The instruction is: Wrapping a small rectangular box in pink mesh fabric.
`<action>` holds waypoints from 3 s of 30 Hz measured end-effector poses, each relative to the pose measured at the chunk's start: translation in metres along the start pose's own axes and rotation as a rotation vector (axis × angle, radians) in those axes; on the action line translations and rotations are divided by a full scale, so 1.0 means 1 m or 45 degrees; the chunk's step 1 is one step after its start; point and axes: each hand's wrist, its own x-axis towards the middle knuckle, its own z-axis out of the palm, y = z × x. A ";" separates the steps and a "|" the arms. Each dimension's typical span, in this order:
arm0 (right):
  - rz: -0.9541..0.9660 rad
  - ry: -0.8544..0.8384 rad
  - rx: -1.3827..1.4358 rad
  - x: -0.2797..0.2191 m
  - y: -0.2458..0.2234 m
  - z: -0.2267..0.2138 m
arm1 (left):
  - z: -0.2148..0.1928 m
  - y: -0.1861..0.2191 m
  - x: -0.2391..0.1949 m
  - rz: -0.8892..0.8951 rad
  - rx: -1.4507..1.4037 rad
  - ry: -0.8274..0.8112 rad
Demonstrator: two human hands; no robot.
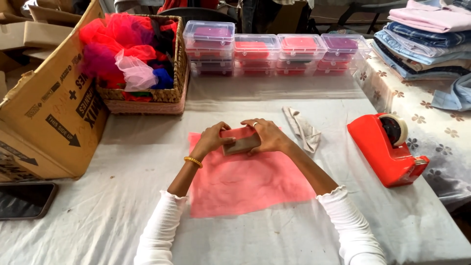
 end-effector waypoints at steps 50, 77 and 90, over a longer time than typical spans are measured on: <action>0.055 0.557 0.153 -0.036 0.000 0.015 | 0.068 0.123 -0.153 0.949 0.413 0.194; -0.322 0.497 -0.187 -0.042 0.002 0.006 | -0.013 0.127 -0.138 0.909 0.375 0.731; -0.247 0.340 -0.151 -0.046 0.000 0.008 | 0.010 0.051 -0.107 0.721 0.684 0.583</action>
